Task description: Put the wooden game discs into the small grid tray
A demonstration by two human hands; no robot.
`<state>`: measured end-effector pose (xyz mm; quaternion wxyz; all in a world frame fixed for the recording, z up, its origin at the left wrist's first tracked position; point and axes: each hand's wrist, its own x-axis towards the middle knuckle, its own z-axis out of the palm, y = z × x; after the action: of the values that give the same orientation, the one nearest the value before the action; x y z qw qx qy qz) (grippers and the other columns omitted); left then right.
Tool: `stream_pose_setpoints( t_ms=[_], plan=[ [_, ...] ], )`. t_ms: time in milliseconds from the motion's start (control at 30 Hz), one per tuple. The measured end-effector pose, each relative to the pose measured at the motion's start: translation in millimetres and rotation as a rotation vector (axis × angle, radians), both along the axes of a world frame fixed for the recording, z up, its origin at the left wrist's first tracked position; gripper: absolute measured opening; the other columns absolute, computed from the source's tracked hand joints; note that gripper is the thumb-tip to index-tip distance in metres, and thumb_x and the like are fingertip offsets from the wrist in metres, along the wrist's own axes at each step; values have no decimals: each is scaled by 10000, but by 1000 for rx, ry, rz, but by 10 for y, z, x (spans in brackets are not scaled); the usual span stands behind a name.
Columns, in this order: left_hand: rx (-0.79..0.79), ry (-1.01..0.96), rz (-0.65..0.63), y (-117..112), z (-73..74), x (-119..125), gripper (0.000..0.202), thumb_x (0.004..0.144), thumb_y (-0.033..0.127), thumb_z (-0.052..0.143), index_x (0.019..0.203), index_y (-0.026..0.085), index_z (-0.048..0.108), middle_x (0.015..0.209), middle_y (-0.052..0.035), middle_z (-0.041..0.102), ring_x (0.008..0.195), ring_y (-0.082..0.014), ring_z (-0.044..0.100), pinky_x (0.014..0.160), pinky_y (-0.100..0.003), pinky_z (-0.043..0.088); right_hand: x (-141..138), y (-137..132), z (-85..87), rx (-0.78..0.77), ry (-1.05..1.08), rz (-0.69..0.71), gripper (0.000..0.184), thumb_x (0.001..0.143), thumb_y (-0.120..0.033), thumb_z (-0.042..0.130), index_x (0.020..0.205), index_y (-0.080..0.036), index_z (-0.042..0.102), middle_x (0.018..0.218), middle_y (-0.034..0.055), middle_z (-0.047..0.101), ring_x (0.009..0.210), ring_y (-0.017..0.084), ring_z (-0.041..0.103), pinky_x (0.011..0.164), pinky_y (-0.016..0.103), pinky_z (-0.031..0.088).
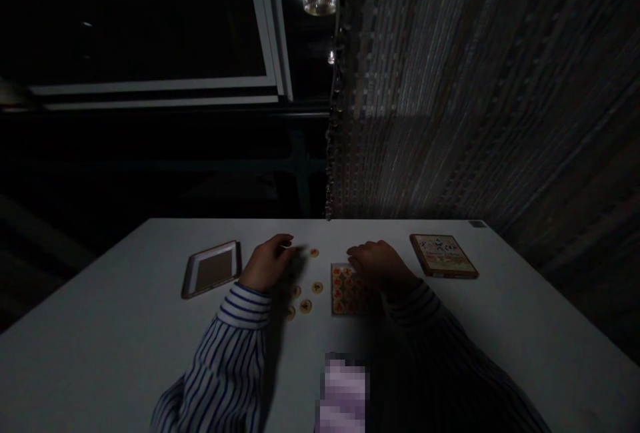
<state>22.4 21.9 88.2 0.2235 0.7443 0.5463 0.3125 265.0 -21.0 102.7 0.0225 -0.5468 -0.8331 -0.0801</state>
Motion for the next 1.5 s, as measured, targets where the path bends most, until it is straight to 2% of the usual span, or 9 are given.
stream_pose_setpoints(
  t_ms=[167, 300, 400, 567, 767, 867, 1067, 1300, 1500],
  plan=[
    [24, 47, 86, 183, -171, -345, 351, 748, 315, 461, 1055, 157, 527, 963, -75, 632, 857, -175, 599, 770, -309, 476, -59, -61, 41, 31, 41, 38, 301, 882, -265, 317, 1004, -189, 582, 907, 80, 645, 839, 177, 569, 706, 295, 333],
    [12, 168, 147, 268, -346, -487, 344, 751, 260, 453, 1067, 153, 536, 1013, -95, 629, 912, -190, 590, 798, -316, 463, -145, -94, 37, 66, 77, 86, 288, 878, -254, 326, 997, -194, 581, 904, 73, 644, 829, 175, 561, 699, 293, 330],
    [23, 238, 159, 296, -436, -490, 331, 752, 237, 460, 1059, 160, 554, 1067, -101, 613, 981, -203, 566, 842, -313, 435, -258, -102, 20, 67, 86, 126, 267, 873, -238, 336, 947, -193, 589, 864, 68, 644, 804, 168, 553, 682, 285, 323],
    [45, 302, 11, 308, -513, -429, 296, 766, 198, 424, 1015, 189, 584, 1031, -74, 629, 979, -178, 558, 867, -284, 404, -424, -119, -28, 31, 77, 167, 237, 864, -226, 359, 921, -184, 586, 813, 64, 635, 769, 161, 539, 671, 279, 315],
    [35, 327, 34, 312, -609, -401, 310, 807, 239, 379, 1052, 193, 564, 1037, -78, 623, 986, -180, 547, 864, -289, 397, -414, -138, -91, -20, 83, 185, 236, 851, -220, 372, 951, -162, 577, 823, 76, 621, 780, 165, 527, 694, 290, 314],
    [54, 359, 21, 314, -636, -390, 326, 823, 255, 348, 1063, 184, 557, 1038, -88, 622, 978, -184, 552, 870, -306, 392, -381, -129, -129, -20, 102, 190, 245, 862, -232, 356, 965, -173, 570, 836, 70, 614, 786, 161, 522, 700, 292, 308],
    [54, 449, 112, 299, -645, -368, 314, 828, 290, 345, 1039, 228, 569, 1077, -70, 616, 1026, -226, 531, 984, -498, 223, -352, -126, -140, -9, 113, 190, 243, 864, -232, 355, 987, -179, 559, 841, 62, 614, 766, 157, 518, 694, 297, 304],
    [40, 472, 105, 289, -634, -356, 294, 821, 280, 368, 1023, 224, 573, 1016, -67, 643, 993, -210, 550, 1001, -478, 205, -358, -131, -84, -38, 99, 161, 236, 864, -220, 359, 981, -182, 561, 843, 58, 624, 787, 162, 535, 697, 295, 315],
    [90, 416, 129, 276, -537, -351, 291, 808, 306, 399, 1022, 196, 563, 1004, -82, 645, 984, -227, 551, 999, -473, 219, -333, -140, -17, -47, 57, 147, 236, 860, -220, 363, 995, -179, 552, 868, 69, 622, 805, 170, 539, 693, 299, 320]
  ],
)
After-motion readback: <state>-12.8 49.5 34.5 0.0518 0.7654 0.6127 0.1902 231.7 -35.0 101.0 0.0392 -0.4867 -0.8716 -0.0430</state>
